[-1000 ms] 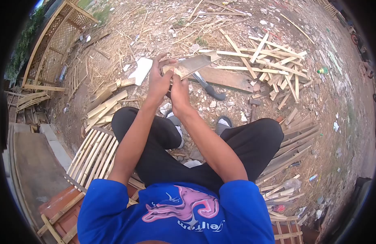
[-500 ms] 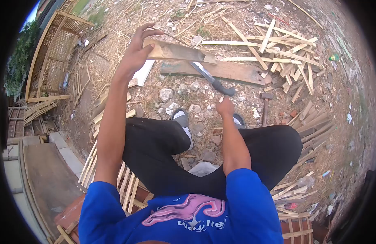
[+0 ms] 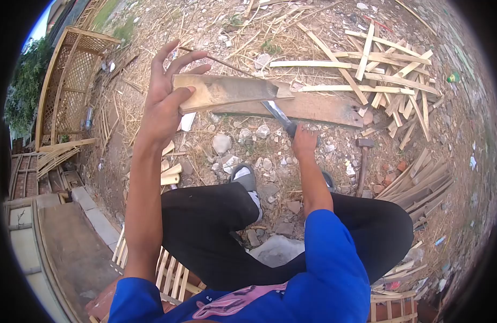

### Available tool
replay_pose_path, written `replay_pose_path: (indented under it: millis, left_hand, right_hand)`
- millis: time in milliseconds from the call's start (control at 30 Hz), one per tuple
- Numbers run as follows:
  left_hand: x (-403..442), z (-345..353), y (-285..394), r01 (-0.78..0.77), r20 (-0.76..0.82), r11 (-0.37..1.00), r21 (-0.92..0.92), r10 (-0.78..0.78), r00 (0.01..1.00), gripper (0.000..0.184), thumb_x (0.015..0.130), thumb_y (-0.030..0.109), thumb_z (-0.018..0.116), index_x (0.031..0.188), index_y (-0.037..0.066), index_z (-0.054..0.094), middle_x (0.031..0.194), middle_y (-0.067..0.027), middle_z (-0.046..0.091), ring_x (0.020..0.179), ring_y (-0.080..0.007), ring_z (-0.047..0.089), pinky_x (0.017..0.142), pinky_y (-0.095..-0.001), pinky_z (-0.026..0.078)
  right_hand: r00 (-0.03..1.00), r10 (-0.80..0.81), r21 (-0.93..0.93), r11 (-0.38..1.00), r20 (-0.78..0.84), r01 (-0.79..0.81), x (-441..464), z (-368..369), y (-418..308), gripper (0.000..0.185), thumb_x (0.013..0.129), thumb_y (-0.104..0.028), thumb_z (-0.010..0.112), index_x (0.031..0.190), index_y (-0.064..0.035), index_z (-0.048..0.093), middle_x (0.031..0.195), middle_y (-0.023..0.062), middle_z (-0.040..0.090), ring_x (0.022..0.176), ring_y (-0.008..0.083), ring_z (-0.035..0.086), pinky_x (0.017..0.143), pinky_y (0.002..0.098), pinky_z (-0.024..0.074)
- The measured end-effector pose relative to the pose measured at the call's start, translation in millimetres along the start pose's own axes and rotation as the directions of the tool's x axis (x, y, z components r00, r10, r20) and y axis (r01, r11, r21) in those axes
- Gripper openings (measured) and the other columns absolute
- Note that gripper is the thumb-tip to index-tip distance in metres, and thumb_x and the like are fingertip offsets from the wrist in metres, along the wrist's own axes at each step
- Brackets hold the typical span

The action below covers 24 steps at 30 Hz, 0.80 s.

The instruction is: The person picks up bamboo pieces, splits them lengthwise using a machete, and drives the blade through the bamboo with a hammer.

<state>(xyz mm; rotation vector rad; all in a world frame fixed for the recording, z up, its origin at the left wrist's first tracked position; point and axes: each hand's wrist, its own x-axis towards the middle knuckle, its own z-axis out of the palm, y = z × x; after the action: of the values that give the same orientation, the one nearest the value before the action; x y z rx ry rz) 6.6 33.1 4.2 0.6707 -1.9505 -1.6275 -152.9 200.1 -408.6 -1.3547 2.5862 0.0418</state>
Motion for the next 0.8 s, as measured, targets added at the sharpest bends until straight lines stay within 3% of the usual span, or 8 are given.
replay_pose_path:
  millis: [167,267,400,467,533,600,767,800]
  left_hand:
    - [3.1,-12.8,6.0,0.0,-0.075,0.998,-0.068,-0.005,0.997,0.082,0.073,-0.013,0.038,0.148,0.012,0.017,0.138,-0.0231,0.047,0.125,-0.0312,0.049,0.099,-0.0389,0.052]
    - [-3.9,-25.9,19.9,-0.028,-0.149,0.994,-0.108,0.011,0.989,0.08,0.074,-0.014,0.037,0.147,0.011,0.017,0.137,-0.0229,0.049,0.124,-0.0295,0.049,0.097,-0.0379,0.053]
    - [-12.3,-45.7,23.3,-0.06,-0.205,0.998,0.034,0.065,0.977,0.079,0.073,-0.012,0.038,0.146,0.011,0.018,0.135,-0.0183,0.054,0.119,-0.0252,0.051,0.1,-0.0353,0.049]
    - [-11.6,-48.6,15.1,-0.076,-0.196,0.994,0.078,0.09,0.976,0.08,0.072,-0.011,0.039,0.146,0.011,0.019,0.134,-0.0164,0.055,0.116,-0.0244,0.051,0.099,-0.0345,0.046]
    - [-10.4,-52.6,0.0,-0.095,-0.158,0.988,0.124,0.114,0.981,0.079,0.073,-0.011,0.04,0.147,0.01,0.019,0.133,-0.0145,0.057,0.111,-0.0227,0.052,0.095,-0.0333,0.046]
    - [-7.6,-57.9,-12.6,-0.125,-0.105,0.976,0.181,0.145,0.984,0.077,0.076,-0.011,0.041,0.147,0.009,0.018,0.131,-0.0126,0.058,0.106,-0.0201,0.053,0.087,-0.0316,0.046]
    - [-14.0,-59.4,2.2,-0.122,-0.085,0.986,0.117,0.132,0.988,0.078,0.074,-0.01,0.043,0.146,0.011,0.022,0.127,-0.0128,0.061,0.104,-0.0199,0.053,0.091,-0.0327,0.045]
    - [-15.0,-58.5,6.8,-0.125,-0.084,0.988,0.09,0.133,0.988,0.078,0.073,-0.009,0.043,0.146,0.01,0.022,0.126,-0.0128,0.061,0.104,-0.02,0.053,0.092,-0.0329,0.044]
  right_hand:
    - [0.986,-0.028,0.185,0.983,0.164,-0.003,5.5,-47.5,6.0,0.046,0.073,-0.025,0.069,0.108,-0.0042,0.046,0.095,0.0165,0.069,0.091,0.0368,0.068,0.083,0.0496,0.0517]
    - [0.961,-0.082,0.12,0.991,0.264,0.051,10.6,-123.1,19.9,0.05,0.072,-0.029,0.067,0.111,-0.002,0.049,0.099,0.0218,0.068,0.092,0.038,0.068,0.078,0.0472,0.0549]
    - [0.932,-0.079,0.001,0.996,0.353,0.084,-9.9,-242.9,36.9,0.066,0.07,-0.046,0.07,0.114,0.0019,0.06,0.103,0.0256,0.068,0.098,0.0392,0.066,0.084,0.0455,0.0542]
    - [0.922,-0.128,-0.063,0.985,0.366,0.162,-19.5,-281.6,57.7,0.056,0.066,-0.045,0.074,0.093,0.0036,0.07,0.097,0.0265,0.069,0.093,0.038,0.068,0.083,0.0433,0.0549]
    - [0.952,-0.11,-0.018,0.993,0.286,0.12,-43.2,-314.4,84.9,0.051,0.062,-0.039,0.078,0.089,0.0044,0.071,0.09,0.0264,0.069,0.088,0.0376,0.069,0.081,0.042,0.0551]
    - [0.941,-0.051,0.005,0.999,0.336,0.052,-74.3,-341.4,104.0,0.053,0.065,-0.032,0.077,0.103,0.0048,0.067,0.1,0.0243,0.069,0.095,0.0363,0.067,0.084,0.0419,0.0539]
    - [0.991,0.014,0.373,0.926,0.13,-0.062,-171.3,-400.8,83.1,0.055,0.069,-0.03,0.078,0.112,0.0018,0.064,0.1,0.0229,0.069,0.097,0.0364,0.066,0.085,0.041,0.0504]
    - [0.999,-0.013,0.429,0.903,0.052,-0.01,-176.4,-390.9,80.4,0.053,0.069,-0.028,0.078,0.111,0.0014,0.064,0.097,0.0221,0.068,0.093,0.0355,0.066,0.083,0.0396,0.0499]
